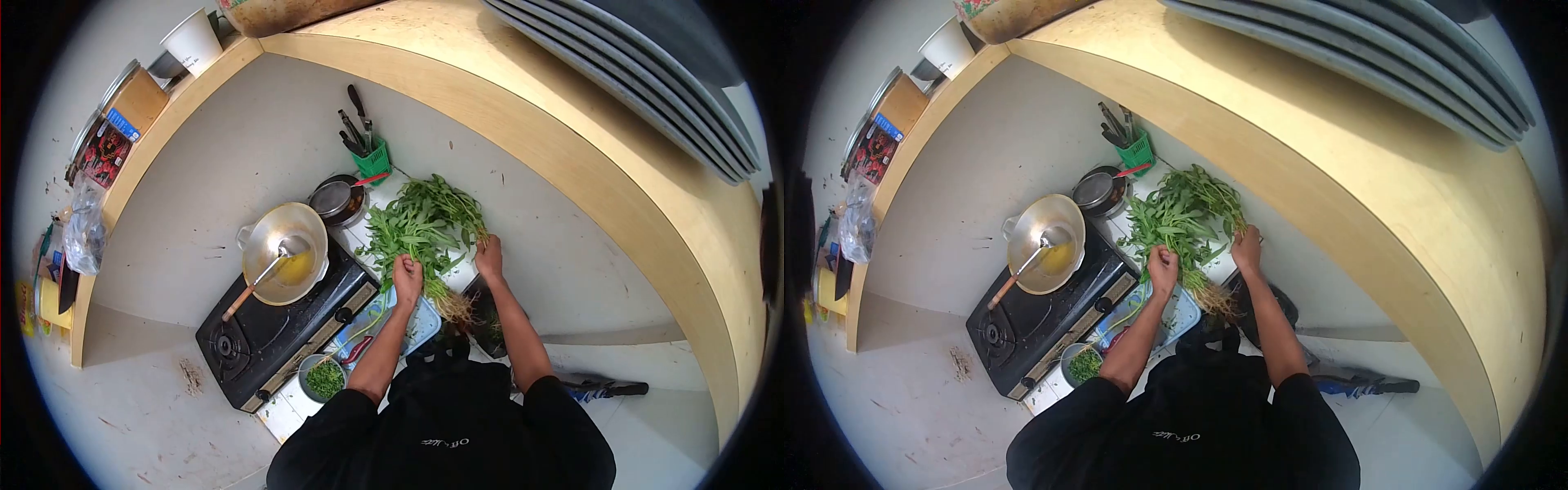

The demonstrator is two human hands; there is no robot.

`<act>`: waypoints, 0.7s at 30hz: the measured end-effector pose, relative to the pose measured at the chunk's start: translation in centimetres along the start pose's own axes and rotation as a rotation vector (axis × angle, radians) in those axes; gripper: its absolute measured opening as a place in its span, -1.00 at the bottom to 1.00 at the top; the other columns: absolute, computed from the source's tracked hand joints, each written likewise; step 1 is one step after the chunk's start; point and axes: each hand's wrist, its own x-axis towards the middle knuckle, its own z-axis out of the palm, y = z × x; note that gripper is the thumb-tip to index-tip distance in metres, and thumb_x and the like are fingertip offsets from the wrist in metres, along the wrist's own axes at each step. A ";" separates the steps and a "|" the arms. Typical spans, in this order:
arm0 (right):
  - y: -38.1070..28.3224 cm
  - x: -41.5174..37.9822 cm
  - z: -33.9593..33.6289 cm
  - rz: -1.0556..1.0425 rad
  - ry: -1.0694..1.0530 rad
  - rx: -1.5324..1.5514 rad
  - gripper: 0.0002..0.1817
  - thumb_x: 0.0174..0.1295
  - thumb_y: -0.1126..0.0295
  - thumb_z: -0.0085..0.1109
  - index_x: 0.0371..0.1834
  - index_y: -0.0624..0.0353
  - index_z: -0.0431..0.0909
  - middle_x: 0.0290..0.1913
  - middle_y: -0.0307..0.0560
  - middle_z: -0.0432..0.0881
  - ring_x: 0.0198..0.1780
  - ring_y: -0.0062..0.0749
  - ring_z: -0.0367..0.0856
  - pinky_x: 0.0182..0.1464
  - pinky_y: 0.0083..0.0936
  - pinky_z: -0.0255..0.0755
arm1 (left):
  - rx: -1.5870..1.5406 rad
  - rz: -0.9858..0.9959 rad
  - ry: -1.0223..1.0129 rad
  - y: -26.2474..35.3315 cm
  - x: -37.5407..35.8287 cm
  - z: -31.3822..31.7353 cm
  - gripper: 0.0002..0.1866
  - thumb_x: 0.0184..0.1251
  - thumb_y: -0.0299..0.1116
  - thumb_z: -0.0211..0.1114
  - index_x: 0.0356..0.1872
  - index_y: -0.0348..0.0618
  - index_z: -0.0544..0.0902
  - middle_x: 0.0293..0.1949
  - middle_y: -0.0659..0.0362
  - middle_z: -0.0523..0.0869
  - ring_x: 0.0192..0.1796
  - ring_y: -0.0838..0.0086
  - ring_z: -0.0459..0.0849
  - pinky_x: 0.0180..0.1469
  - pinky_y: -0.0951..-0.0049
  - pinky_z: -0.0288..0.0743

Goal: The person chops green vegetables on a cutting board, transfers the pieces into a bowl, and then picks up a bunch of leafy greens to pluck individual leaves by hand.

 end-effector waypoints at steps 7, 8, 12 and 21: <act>0.9 -3.3 3.5 0.152 -0.169 -0.337 -0.49 0.32 0.23 0.21 0.25 0.27 0.39 0.24 0.33 0.40 0.28 0.22 0.43 0.28 0.14 0.30 | -0.066 -0.236 -0.256 -5.8 1.9 -0.1 -0.82 0.42 -0.45 0.19 -0.03 -0.25 0.53 -0.27 0.28 0.56 -0.25 0.63 0.52 -0.26 0.53 0.49; 0.9 -4.4 4.3 -0.020 -0.052 -0.373 -0.44 0.33 0.18 0.21 0.31 0.24 0.38 0.25 0.27 0.42 0.31 0.19 0.40 0.30 0.17 0.27 | -0.066 -0.235 -0.254 -6.3 1.7 0.1 -0.82 0.42 -0.45 0.19 -0.03 -0.25 0.53 -0.27 0.28 0.56 -0.25 0.63 0.52 -0.26 0.53 0.49; -0.6 -7.1 5.2 -0.287 -0.249 -0.237 -0.35 0.34 0.03 0.21 0.40 0.12 0.38 0.27 0.08 0.47 0.33 0.10 0.40 0.34 0.14 0.23 | -0.526 -0.532 -0.201 -5.2 1.4 0.0 -0.89 0.54 -0.39 0.13 -0.03 -0.12 0.52 -0.29 0.34 0.57 -0.33 0.61 0.54 -0.30 0.43 0.60; 1.1 -9.7 6.2 -0.224 -0.417 -0.328 -0.34 0.30 -0.08 0.22 0.39 -0.01 0.43 0.26 -0.03 0.50 0.29 0.03 0.44 0.32 0.09 0.26 | -0.300 -0.342 -0.196 -8.9 3.1 1.2 -0.86 0.55 -0.36 0.15 -0.05 -0.21 0.55 -0.38 0.29 0.60 -0.40 0.62 0.49 -0.40 0.51 0.43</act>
